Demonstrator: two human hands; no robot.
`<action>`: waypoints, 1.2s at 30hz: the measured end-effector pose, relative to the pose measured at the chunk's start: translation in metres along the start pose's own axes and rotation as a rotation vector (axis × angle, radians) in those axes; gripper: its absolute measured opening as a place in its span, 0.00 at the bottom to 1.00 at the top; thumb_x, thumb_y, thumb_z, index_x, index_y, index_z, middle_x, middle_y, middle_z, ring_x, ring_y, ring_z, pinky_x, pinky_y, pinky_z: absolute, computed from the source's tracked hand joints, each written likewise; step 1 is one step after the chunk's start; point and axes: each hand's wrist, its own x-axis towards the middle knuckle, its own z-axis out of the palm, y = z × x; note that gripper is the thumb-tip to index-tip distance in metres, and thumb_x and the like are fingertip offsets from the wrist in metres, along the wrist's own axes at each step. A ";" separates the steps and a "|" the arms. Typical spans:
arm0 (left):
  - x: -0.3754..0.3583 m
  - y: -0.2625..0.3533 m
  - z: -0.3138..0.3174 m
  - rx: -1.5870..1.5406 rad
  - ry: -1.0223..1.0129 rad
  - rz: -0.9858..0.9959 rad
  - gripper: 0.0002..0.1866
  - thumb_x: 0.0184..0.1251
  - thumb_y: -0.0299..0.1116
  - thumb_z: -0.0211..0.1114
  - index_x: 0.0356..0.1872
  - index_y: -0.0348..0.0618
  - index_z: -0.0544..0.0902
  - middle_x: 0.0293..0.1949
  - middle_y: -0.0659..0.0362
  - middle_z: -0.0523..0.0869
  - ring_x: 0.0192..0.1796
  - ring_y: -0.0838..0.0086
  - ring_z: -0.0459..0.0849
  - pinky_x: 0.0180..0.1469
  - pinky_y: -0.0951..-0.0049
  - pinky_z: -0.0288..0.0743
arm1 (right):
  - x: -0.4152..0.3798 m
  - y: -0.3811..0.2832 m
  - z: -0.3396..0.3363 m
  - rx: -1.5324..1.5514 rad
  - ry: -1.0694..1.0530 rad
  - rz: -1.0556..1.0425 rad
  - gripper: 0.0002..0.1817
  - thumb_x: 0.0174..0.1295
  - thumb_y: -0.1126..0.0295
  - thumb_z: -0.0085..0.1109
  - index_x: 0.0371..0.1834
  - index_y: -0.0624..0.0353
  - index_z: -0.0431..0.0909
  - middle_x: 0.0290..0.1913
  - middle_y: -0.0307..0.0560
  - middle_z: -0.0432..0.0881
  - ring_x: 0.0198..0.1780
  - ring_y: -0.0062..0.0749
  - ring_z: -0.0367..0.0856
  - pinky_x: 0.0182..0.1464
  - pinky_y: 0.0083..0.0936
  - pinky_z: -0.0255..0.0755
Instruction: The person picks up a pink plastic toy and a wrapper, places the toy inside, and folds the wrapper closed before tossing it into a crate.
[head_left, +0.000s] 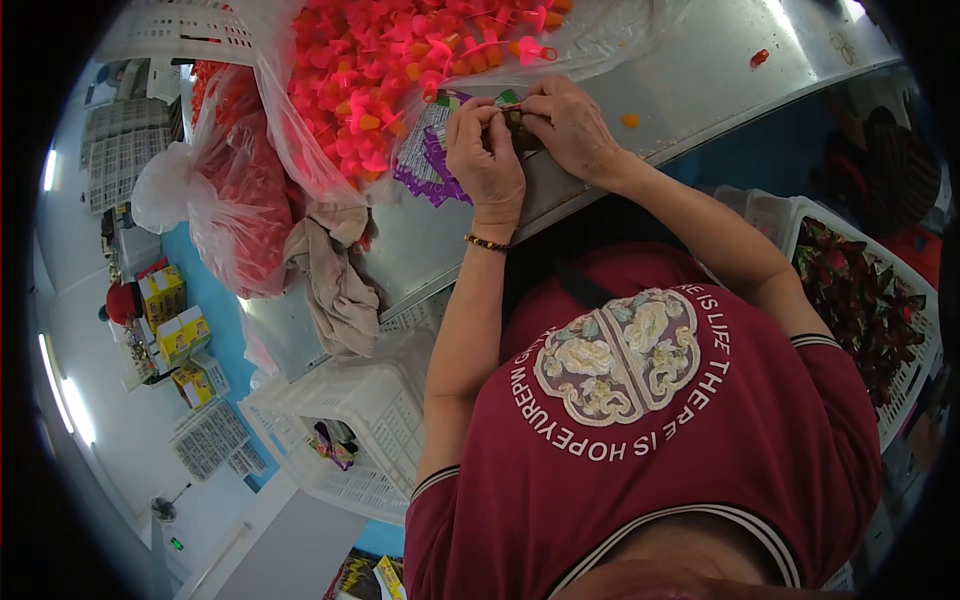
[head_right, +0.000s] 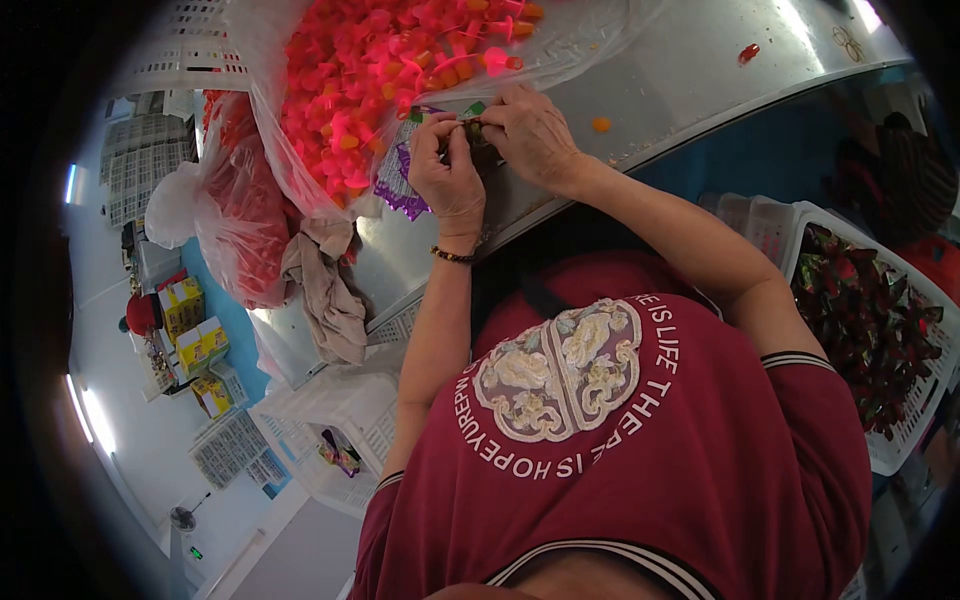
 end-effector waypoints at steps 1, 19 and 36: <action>0.002 0.001 0.000 0.002 0.013 -0.017 0.03 0.59 0.19 0.62 0.34 0.35 0.79 0.40 0.53 0.83 0.41 0.63 0.82 0.42 0.69 0.76 | 0.000 0.002 0.003 0.046 0.083 -0.036 0.11 0.60 0.65 0.58 0.32 0.63 0.82 0.36 0.49 0.80 0.45 0.47 0.77 0.49 0.38 0.71; -0.012 -0.029 -0.068 0.506 -0.335 -0.067 0.33 0.62 0.46 0.66 0.61 0.33 0.69 0.65 0.41 0.68 0.69 0.49 0.63 0.69 0.54 0.56 | 0.034 -0.044 -0.171 0.677 -0.338 -0.215 0.07 0.61 0.73 0.59 0.35 0.67 0.80 0.39 0.46 0.82 0.37 0.34 0.82 0.38 0.23 0.76; -0.005 -0.030 -0.038 0.806 -0.370 0.103 0.39 0.66 0.57 0.58 0.70 0.40 0.62 0.70 0.50 0.65 0.73 0.55 0.58 0.70 0.45 0.47 | -0.151 0.079 -0.299 -0.380 0.539 0.243 0.10 0.60 0.69 0.57 0.28 0.61 0.84 0.23 0.50 0.78 0.28 0.44 0.78 0.32 0.38 0.74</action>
